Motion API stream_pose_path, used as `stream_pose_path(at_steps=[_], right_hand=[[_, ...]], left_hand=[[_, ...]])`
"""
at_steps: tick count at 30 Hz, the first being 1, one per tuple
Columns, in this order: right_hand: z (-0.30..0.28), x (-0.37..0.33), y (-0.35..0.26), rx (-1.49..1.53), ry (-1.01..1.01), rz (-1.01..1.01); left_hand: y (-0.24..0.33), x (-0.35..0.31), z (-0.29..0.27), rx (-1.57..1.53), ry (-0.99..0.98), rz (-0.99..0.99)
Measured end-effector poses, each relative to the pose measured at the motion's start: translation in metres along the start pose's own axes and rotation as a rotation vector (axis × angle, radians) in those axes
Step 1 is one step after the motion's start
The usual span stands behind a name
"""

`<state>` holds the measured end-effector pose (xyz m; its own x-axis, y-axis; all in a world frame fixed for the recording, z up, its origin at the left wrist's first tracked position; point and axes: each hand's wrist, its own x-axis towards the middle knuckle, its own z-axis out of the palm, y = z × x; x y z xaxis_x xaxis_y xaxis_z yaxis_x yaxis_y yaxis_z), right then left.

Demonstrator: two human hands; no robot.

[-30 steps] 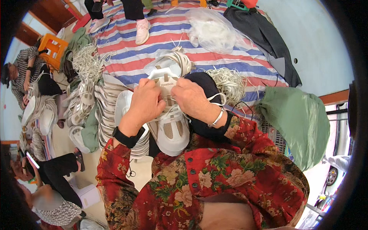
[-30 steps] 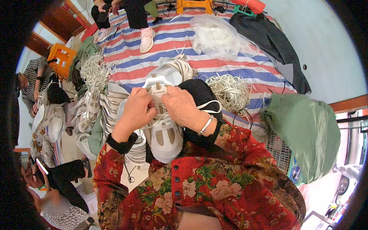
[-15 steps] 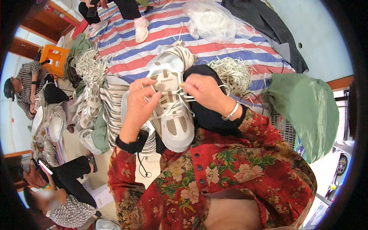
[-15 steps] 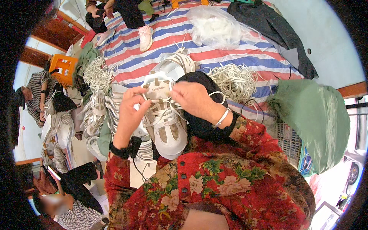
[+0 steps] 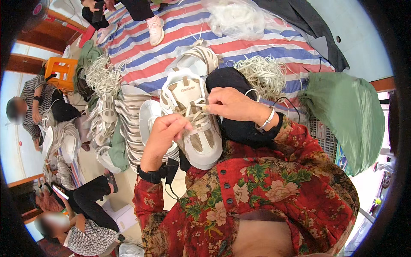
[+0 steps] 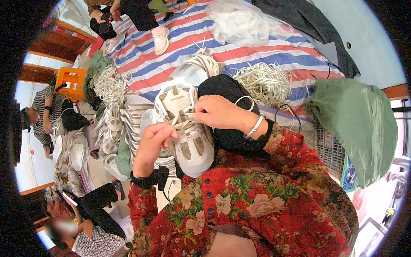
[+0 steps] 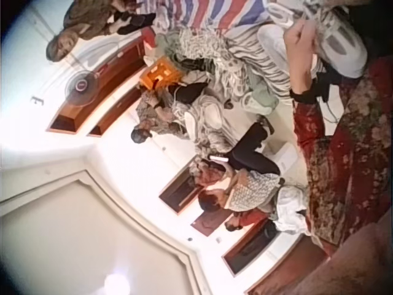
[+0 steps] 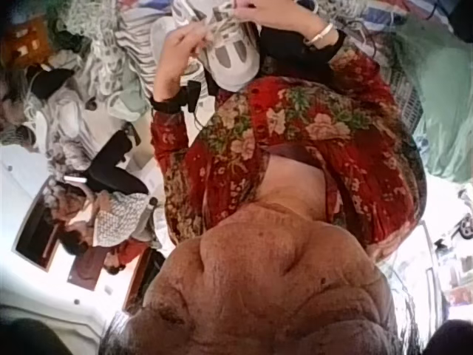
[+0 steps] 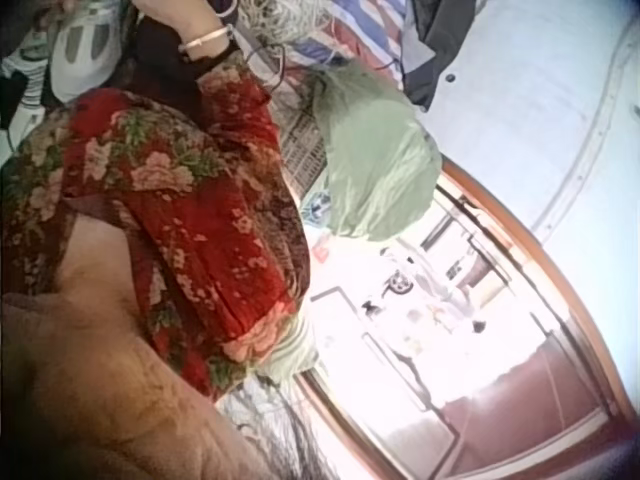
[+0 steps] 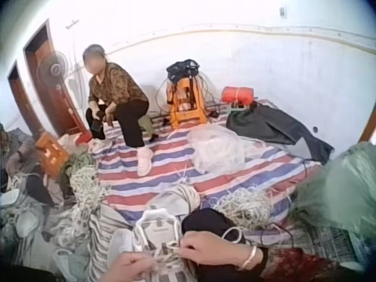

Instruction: Lacing a pair of athletic shoes by hand.

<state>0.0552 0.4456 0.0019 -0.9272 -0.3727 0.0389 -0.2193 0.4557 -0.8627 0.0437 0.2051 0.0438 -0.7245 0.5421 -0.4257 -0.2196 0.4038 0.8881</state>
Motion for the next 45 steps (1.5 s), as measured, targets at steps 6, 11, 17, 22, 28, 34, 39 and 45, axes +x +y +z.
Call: stream_pose_path(at_steps=[6, 11, 17, 22, 28, 34, 39, 45], right_hand=[[-0.047, -0.022, 0.007, 0.689, 0.034, 0.016], [-0.051, -0.011, 0.014, 1.536, 0.327, 0.239], [-0.024, 0.011, 0.042, 1.902, 0.015, -0.044], [-0.042, -0.009, 0.072, 1.965, 0.266, 0.143], [-0.142, -0.103, 0.148, 1.745, 1.045, 0.218], [-0.159, -0.152, 0.191, 1.683, 1.058, 0.117], [-0.102, -0.077, 0.124, 1.136, 0.753, 0.388], [-0.049, -0.020, 0.021, 0.333, 0.302, 0.246]], left_hand=[[-0.028, -0.023, -0.046, -0.950, 0.221, 0.444], [-0.035, -0.023, -0.038, -1.177, 0.355, 0.514], [0.016, -0.003, 0.007, -1.004, 0.196, 0.531], [-0.016, 0.005, -0.043, -1.143, 0.213, 0.625], [-0.106, -0.049, -0.169, -1.105, 0.880, 0.478], [-0.086, -0.044, -0.130, -0.782, 1.045, 0.324], [-0.014, -0.009, -0.015, 0.577, 0.543, 0.484], [0.016, 0.013, 0.030, 1.033, 0.472, 0.629]])
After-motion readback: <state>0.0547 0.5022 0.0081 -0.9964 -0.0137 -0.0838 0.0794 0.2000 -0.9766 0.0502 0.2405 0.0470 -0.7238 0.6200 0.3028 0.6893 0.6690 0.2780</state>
